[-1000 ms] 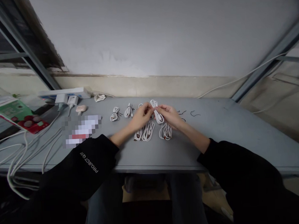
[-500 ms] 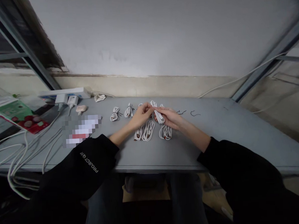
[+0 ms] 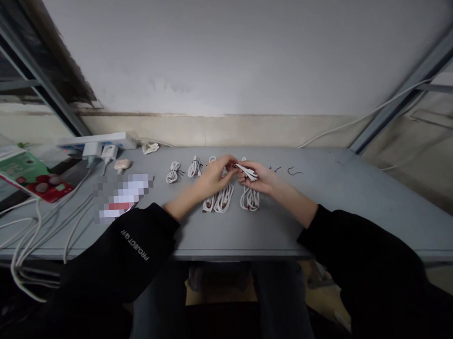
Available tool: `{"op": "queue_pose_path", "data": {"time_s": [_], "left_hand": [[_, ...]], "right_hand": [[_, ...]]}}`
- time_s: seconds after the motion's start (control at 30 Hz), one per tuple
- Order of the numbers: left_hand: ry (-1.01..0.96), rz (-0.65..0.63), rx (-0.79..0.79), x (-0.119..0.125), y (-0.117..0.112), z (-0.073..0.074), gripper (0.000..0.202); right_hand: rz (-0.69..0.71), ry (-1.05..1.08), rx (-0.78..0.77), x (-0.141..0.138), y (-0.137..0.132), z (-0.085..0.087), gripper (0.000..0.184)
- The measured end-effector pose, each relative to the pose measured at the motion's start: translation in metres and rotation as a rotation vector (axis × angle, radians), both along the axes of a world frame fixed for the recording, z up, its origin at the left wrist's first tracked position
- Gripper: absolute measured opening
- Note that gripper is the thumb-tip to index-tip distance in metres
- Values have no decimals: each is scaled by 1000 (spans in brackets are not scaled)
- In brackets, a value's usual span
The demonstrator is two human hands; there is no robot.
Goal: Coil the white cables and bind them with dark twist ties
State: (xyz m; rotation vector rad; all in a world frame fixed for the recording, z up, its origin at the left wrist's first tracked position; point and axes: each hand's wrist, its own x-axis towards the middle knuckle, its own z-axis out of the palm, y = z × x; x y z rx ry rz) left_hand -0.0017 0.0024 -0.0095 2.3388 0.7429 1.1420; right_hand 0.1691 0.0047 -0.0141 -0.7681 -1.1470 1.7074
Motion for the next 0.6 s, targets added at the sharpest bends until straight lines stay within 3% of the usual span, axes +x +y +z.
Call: {"op": "queue_pose_path", "data": {"time_s": [0.13,0.23,0.37,0.6], "left_hand": [[187,62,265,-6,3,3,11],[262,147,373,-6,3,4,17],[314,231,464,-3,3,3,22],[431,456,816,0,-1,6,33]], "right_hand": [[55,56,-272,0,-5,9,23],[88,123,-381,0,-9,14,28],[141,178,-417,2,-8,14,28],[154,178,-335,1,-10,13,25]]}}
